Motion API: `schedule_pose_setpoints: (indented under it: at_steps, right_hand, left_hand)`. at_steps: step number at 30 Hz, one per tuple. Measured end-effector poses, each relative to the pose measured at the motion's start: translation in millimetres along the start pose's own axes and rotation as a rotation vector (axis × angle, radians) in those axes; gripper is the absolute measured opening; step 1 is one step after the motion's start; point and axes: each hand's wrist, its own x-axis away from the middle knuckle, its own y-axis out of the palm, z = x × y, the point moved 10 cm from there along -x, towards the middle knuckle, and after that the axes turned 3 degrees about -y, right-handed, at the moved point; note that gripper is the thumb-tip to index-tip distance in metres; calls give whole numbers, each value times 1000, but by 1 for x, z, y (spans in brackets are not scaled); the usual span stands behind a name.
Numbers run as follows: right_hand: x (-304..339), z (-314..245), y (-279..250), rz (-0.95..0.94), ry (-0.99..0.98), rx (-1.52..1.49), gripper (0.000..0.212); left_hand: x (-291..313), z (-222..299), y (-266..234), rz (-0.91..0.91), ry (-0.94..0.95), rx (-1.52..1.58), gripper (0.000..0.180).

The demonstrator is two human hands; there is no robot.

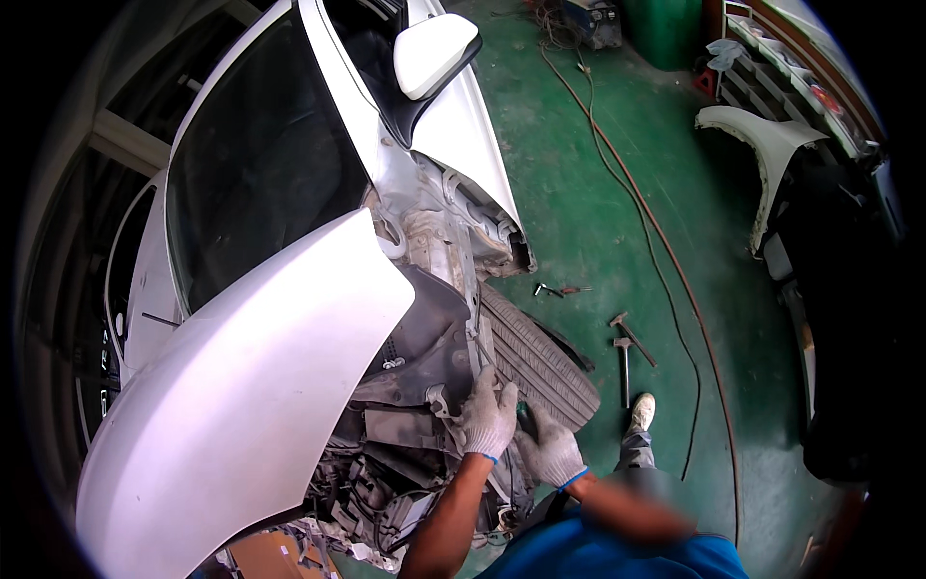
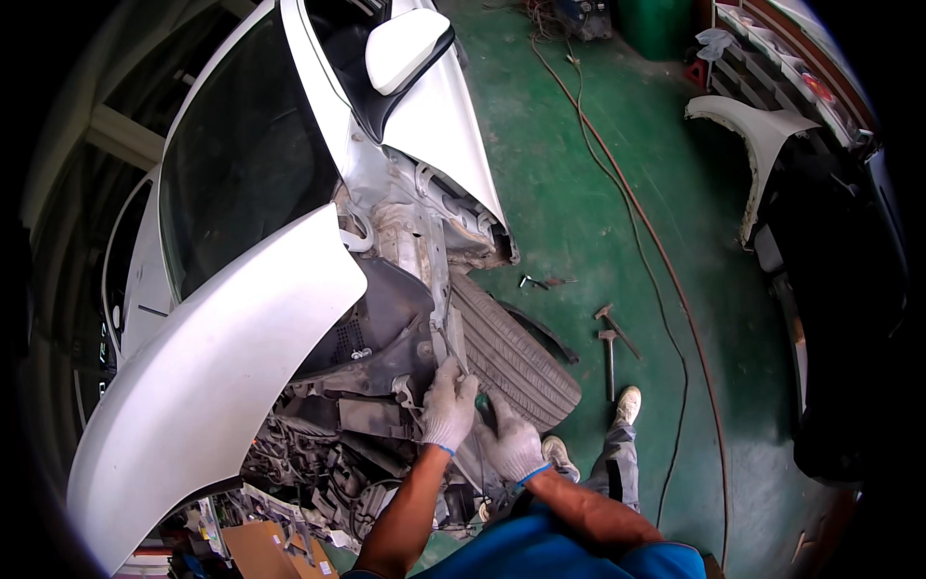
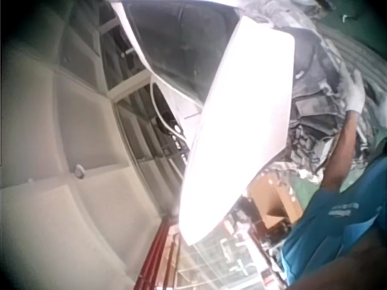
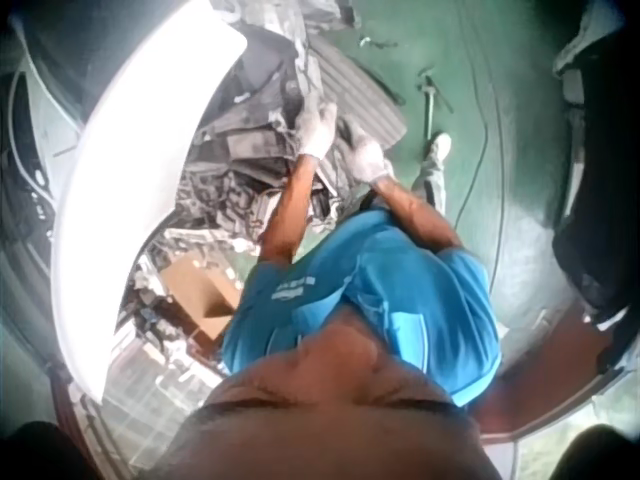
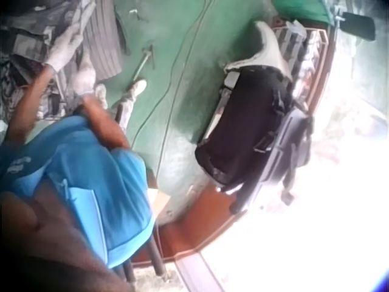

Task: The person uses a hammer and a metal bar to pry and remove a damaged plastic trim piece from the front wheel arch of a white car. After detaching the part, they carry it to a workbench and place it on top of a detached car bumper.

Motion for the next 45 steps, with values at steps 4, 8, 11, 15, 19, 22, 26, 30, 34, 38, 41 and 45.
schedule_pose_setpoints:
  at_steps: [4, 8, 11, 15, 19, 22, 26, 30, 34, 38, 41, 45]
  right_hand:
    - [-3, 3, 5, -25, 8, 133, 67]
    - [-13, -8, -9, 54, -156, -50, 66]
    - [-9, 24, 14, -193, 239, -586, 62]
    - [6, 30, 39, -365, 571, -1189, 57]
    - [-1, 29, 34, -282, 362, -828, 65]
    - [-5, 20, 27, -185, 147, -80, 69]
    - [-9, 20, 41, -208, 182, 49, 68]
    - [-7, 38, 55, -326, 310, -533, 61]
    - [16, 21, 86, -608, 654, -1747, 43]
    - [23, 26, 102, -522, 734, -1641, 35]
    - [-1, 39, 62, -280, 330, -731, 54]
    - [-2, 27, 29, -155, 188, -10, 70]
  left_hand:
    - [-14, -32, 54, -283, -367, 738, 35]
    - [-17, -41, 63, -196, -493, 902, 34]
    - [-19, -32, 51, -182, -419, 763, 32]
    - [-19, -26, 44, -184, -450, 796, 32]
    - [-17, -32, 49, -169, -545, 931, 31]
    - [-17, -39, 54, -149, -608, 1037, 31]
    - [-20, -39, 54, -146, -619, 898, 30]
    - [-25, -38, 59, -192, -583, 947, 27]
    - [-42, -49, 66, -245, -460, 611, 28]
    - [-59, -69, 62, -145, -398, 308, 29]
    - [-53, -75, 76, -154, -427, 589, 28]
    - [-61, -57, 50, 177, -146, 34, 32]
